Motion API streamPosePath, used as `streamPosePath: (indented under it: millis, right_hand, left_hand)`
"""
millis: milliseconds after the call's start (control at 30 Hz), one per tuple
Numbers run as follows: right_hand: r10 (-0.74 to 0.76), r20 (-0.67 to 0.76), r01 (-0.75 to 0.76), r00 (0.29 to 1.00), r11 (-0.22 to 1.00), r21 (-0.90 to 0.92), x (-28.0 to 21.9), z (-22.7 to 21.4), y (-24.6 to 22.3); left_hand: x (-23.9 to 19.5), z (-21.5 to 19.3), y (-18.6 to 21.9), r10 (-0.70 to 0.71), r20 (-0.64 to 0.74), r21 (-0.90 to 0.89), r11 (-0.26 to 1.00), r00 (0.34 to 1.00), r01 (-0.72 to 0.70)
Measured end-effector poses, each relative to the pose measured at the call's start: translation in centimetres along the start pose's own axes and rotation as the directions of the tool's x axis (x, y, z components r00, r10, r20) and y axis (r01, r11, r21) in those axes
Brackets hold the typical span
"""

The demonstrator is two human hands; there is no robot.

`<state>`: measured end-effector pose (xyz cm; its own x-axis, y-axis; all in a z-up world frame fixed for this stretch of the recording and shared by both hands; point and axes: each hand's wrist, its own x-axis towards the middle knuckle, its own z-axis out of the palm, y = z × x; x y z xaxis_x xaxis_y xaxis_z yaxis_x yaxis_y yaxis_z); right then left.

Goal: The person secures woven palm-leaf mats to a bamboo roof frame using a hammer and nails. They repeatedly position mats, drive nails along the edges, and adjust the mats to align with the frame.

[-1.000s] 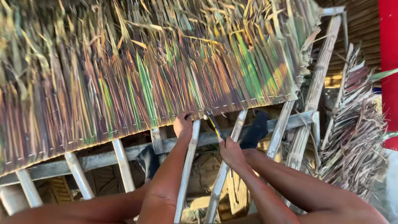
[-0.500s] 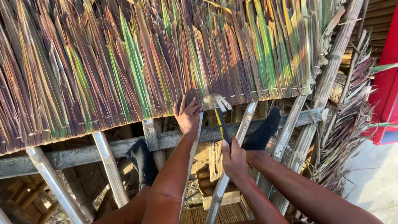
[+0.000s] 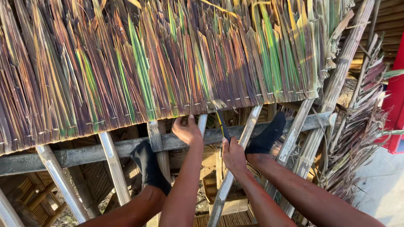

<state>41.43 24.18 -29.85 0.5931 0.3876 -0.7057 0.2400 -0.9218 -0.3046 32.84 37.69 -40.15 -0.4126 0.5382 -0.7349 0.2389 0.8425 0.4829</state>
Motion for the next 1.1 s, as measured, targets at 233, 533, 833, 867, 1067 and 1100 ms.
streamPosePath:
  millis: [233,533,833,867,1067,1100]
  right_hand:
    - [-0.058,-0.011,0.058,0.998,0.995,0.075,2.6,0.4,2.0]
    - [-0.084,0.015,0.081,0.996,0.99,0.112,3.8,0.1,2.3]
    - [-0.556,-0.347,0.629,0.755,0.763,0.146,-2.6,-0.9,-0.1]
    - [-0.695,-0.403,0.77,0.596,0.637,0.038,-2.0,-0.4,-0.7]
    - [-0.295,-0.213,0.339,0.931,0.917,0.21,0.7,-1.2,-4.9]
    - [-0.351,-0.264,0.426,0.899,0.84,0.336,-1.1,-2.0,-4.7]
  left_hand:
    - [9.7,6.0,-4.2,-0.4,0.302,-0.74,0.474,0.865,0.478]
    - [9.8,6.6,-4.6,-0.385,0.251,-0.695,0.566,0.888,0.443]
    - [9.3,7.7,-3.6,-0.524,0.098,-0.558,0.675,0.846,0.483]
    - [9.0,7.7,-4.1,-0.527,0.097,-0.557,0.674,0.844,0.484]
    - [10.6,8.6,-4.2,-0.483,0.115,-0.583,0.675,0.868,0.452]
    - [10.4,8.5,-4.8,-0.483,0.113,-0.577,0.679,0.868,0.453]
